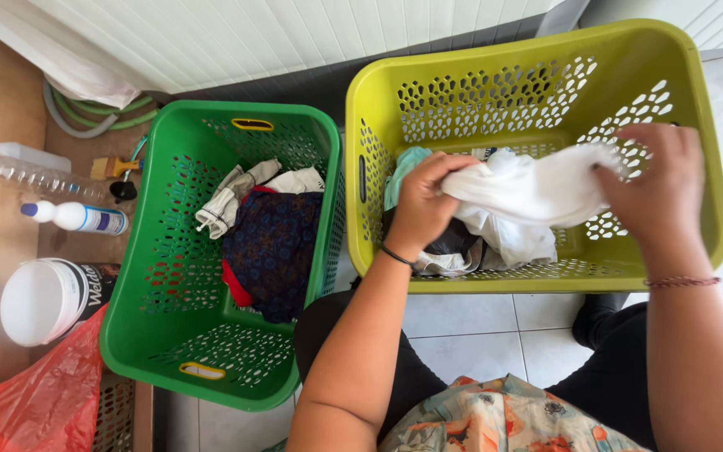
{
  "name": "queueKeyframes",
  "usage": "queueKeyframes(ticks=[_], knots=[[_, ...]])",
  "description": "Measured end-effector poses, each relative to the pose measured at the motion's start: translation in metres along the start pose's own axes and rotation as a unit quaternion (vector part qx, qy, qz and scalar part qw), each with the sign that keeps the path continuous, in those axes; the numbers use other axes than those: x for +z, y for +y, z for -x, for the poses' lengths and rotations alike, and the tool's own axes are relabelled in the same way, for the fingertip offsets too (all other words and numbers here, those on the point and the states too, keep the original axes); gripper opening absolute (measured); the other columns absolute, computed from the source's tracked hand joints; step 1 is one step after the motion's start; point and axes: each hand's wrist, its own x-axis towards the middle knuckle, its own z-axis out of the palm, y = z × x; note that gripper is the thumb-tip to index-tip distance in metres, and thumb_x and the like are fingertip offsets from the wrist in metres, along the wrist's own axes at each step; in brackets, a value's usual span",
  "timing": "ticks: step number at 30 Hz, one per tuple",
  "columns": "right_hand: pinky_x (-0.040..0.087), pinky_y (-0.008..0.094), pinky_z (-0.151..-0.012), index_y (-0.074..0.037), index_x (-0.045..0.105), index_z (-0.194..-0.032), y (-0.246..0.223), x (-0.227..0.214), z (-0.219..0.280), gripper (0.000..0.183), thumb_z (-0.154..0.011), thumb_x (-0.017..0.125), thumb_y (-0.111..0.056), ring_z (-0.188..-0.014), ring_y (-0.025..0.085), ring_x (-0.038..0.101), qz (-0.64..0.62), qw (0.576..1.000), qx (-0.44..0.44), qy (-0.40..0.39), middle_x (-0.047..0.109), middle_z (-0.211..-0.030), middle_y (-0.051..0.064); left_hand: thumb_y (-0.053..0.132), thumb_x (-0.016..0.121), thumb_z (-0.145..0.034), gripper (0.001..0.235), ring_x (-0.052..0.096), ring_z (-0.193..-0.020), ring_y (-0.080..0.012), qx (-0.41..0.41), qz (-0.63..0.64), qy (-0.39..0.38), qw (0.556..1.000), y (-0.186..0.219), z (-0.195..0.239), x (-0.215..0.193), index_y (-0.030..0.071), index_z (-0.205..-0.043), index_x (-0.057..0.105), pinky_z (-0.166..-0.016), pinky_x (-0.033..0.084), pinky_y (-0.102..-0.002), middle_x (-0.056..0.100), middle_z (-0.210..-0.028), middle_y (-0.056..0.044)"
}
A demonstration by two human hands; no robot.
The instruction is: The person sorts clothes by transferring items from a green laundry basket to a yellow laundry basket. They handle various garments including white shirts, patterned fabrics, and dark-colored items, placing them into the yellow basket.
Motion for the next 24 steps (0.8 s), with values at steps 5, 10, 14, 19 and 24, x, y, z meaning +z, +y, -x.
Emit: queueKeyframes(ticks=[5,10,14,19,24], knots=[[0.046,0.04,-0.103,-0.002,0.05,-0.147,-0.056,0.03,0.008,0.08,-0.074,0.082,-0.009,-0.126,0.027,0.056,-0.252,0.945,-0.021,-0.206,0.057,-0.14,0.018,-0.008,0.066,-0.084,0.043,0.066,-0.098,-0.013,-0.041,-0.043,-0.052,0.997,-0.001,0.008,0.027,0.007,-0.124,0.066,-0.089,0.056,-0.026,0.065,-0.103,-0.003],[0.053,0.035,-0.095,-0.004,0.066,-0.132,-0.034,0.059,0.015,0.046,-0.087,0.07,-0.008,-0.105,0.021,0.069,-0.299,0.897,0.228,-0.231,0.074,-0.114,0.012,-0.01,0.054,-0.085,0.076,0.066,-0.121,-0.0173,-0.118,0.213,-0.131,0.961,-0.015,0.008,0.025,0.018,-0.155,0.043,-0.106,0.054,-0.03,0.058,-0.127,-0.006],[0.055,0.036,-0.093,-0.002,0.064,-0.116,-0.008,0.037,0.012,0.027,-0.091,0.061,-0.009,-0.1,0.022,0.067,-0.627,0.715,0.263,-0.161,0.071,-0.106,0.009,-0.003,0.065,-0.079,0.09,0.064,-0.122,-0.0301,-0.105,-0.138,-0.069,0.983,-0.036,0.004,0.011,0.022,-0.16,0.034,-0.099,0.055,-0.04,0.057,-0.144,-0.014],[0.049,0.031,-0.068,0.0,0.061,-0.091,-0.013,-0.005,0.023,0.019,-0.098,0.068,-0.017,-0.074,0.019,0.059,-0.801,0.557,0.07,-0.208,0.063,-0.079,0.01,0.021,0.086,-0.068,0.094,0.051,-0.125,-0.0467,-0.124,-0.427,-0.132,0.886,-0.075,0.025,0.028,0.021,-0.151,0.042,-0.091,0.047,-0.054,0.043,-0.142,-0.028],[0.044,0.032,-0.057,0.001,0.061,-0.092,-0.008,-0.02,0.029,0.024,-0.092,0.069,-0.021,-0.061,0.018,0.054,-0.857,0.415,0.056,-0.301,0.061,-0.073,0.012,0.016,0.071,-0.083,0.04,0.067,-0.115,-0.031,-0.199,-0.342,-0.168,0.903,-0.101,0.037,0.049,0.023,-0.123,0.073,-0.096,0.054,-0.042,0.07,-0.128,-0.013]])
